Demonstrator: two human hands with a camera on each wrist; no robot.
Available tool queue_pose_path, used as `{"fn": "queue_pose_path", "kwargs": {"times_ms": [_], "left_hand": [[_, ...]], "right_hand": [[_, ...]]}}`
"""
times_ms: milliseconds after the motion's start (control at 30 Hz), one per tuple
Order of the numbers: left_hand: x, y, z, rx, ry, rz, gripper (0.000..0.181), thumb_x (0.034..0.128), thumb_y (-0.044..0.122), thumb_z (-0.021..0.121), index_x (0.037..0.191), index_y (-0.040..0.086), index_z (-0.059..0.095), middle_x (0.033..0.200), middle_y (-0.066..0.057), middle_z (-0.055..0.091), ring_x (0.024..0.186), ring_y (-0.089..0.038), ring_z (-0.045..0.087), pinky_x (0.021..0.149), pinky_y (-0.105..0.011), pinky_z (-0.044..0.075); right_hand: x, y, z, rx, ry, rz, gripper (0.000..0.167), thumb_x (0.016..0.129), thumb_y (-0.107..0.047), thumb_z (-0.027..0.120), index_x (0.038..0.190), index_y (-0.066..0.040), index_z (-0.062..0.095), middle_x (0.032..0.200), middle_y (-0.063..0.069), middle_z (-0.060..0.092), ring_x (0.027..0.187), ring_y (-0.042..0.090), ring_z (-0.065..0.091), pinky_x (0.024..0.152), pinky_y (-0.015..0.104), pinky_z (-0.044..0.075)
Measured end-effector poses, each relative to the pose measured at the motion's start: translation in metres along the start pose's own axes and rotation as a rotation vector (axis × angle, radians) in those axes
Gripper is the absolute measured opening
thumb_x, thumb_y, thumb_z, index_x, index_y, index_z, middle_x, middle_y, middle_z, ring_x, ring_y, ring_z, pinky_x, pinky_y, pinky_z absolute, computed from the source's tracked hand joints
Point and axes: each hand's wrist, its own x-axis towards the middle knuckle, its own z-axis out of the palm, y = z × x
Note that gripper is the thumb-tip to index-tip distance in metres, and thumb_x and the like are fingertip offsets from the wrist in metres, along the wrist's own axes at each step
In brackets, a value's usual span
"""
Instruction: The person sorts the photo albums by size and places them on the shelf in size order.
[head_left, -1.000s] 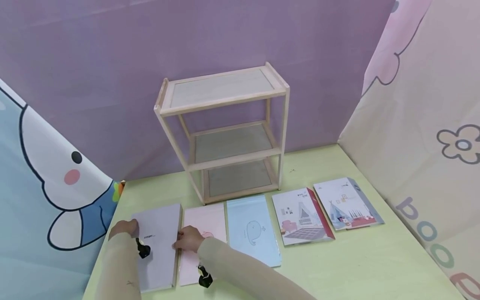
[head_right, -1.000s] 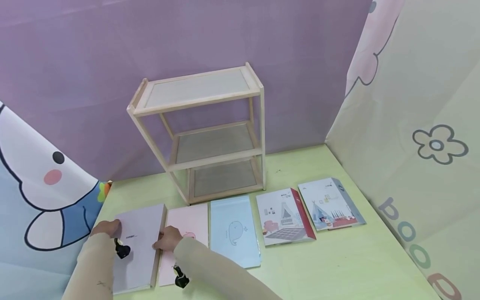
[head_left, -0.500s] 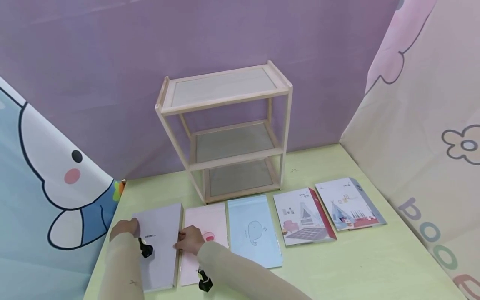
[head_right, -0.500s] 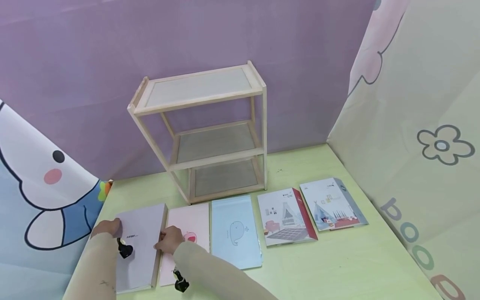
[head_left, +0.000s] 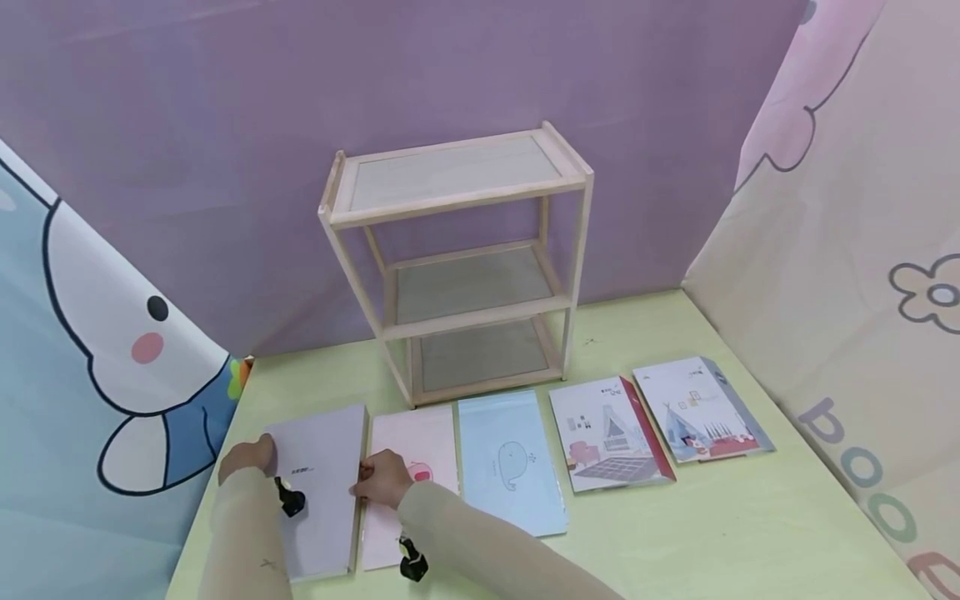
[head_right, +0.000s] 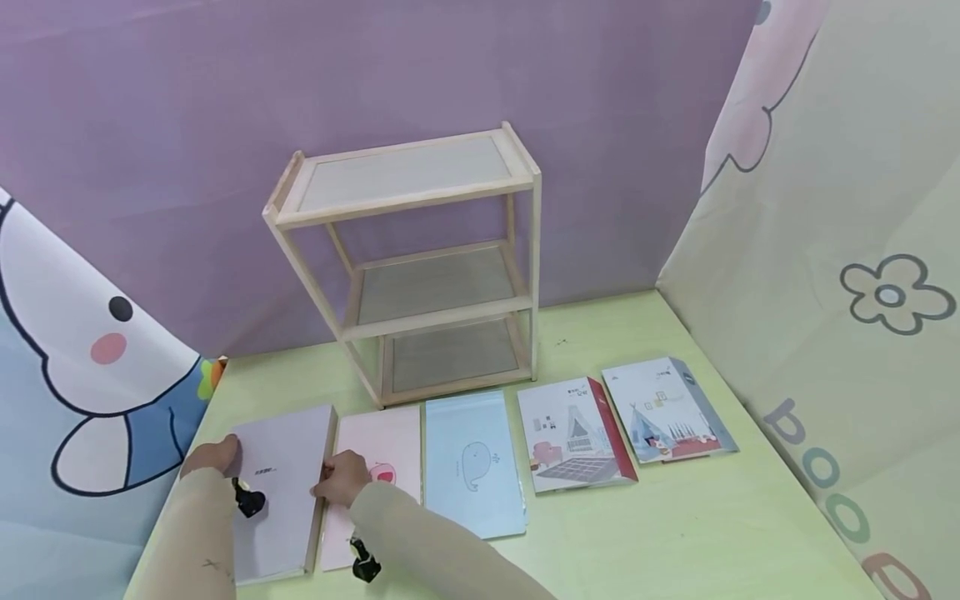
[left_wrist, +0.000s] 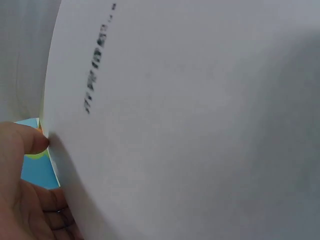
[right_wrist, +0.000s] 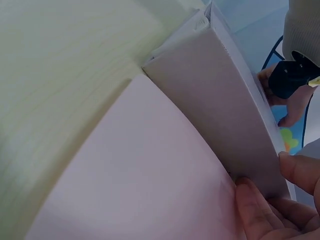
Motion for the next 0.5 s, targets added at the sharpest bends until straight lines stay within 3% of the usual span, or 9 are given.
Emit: {"fn": "queue_pose_path", "kwargs": {"times_ms": [267, 500], "left_hand": [[0.006, -0.006, 0.003, -0.114, -0.016, -0.045, 0.086, 0.0928, 0.051, 0.006, 0.13, -0.021, 0.035, 0.128, -0.04, 0.037, 0.111, -0.049, 0.044, 0.097, -0.054, 0.039], [-0.006, -0.002, -0.004, -0.146, -0.038, -0.065, 0.092, 0.091, 0.056, 0.003, 0.132, -0.024, 0.027, 0.13, -0.041, 0.032, 0.116, -0.05, 0.039, 0.1, -0.055, 0.036]], "right_hand": [[0.0, 0.001, 0.0, 0.005, -0.017, 0.017, 0.006, 0.075, 0.001, 0.075, 0.079, 0.001, 0.07, 0.063, -0.002, 0.059, 0.056, 0.004, 0.049, 0.053, 0.017, 0.046], [0.0, 0.0, -0.002, -0.031, -0.028, -0.011, 0.009, 0.075, 0.0, 0.075, 0.071, 0.0, 0.067, 0.059, -0.003, 0.057, 0.053, 0.004, 0.046, 0.05, 0.016, 0.042]]}}
